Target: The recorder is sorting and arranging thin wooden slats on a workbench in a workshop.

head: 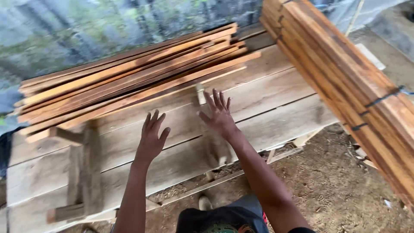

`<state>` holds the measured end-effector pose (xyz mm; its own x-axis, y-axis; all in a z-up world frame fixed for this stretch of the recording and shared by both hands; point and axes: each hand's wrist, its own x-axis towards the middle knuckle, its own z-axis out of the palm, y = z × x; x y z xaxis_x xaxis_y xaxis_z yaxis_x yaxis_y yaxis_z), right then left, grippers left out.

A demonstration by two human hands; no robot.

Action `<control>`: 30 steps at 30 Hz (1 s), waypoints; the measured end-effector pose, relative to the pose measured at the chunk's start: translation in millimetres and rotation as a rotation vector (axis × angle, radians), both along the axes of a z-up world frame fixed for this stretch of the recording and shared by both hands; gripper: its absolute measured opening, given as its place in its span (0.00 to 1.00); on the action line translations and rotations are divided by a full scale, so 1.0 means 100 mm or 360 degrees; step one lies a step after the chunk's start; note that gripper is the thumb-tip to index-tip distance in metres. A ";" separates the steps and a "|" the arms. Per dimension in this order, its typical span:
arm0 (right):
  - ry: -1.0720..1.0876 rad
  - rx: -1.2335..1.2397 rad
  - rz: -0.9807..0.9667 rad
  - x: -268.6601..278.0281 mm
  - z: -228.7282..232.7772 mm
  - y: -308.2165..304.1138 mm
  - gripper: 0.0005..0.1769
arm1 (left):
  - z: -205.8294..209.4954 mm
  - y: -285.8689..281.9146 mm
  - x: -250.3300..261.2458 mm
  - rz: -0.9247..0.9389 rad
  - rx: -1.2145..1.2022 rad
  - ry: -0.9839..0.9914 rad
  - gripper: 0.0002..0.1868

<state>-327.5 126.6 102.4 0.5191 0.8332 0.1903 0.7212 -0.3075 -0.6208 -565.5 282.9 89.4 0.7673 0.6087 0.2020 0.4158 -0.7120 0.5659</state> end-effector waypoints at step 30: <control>0.0008 -0.0387 0.0218 -0.72 -0.20 1.66 0.44 | -0.46 1.33 -1.48 0.0421 0.0068 -0.0190 0.27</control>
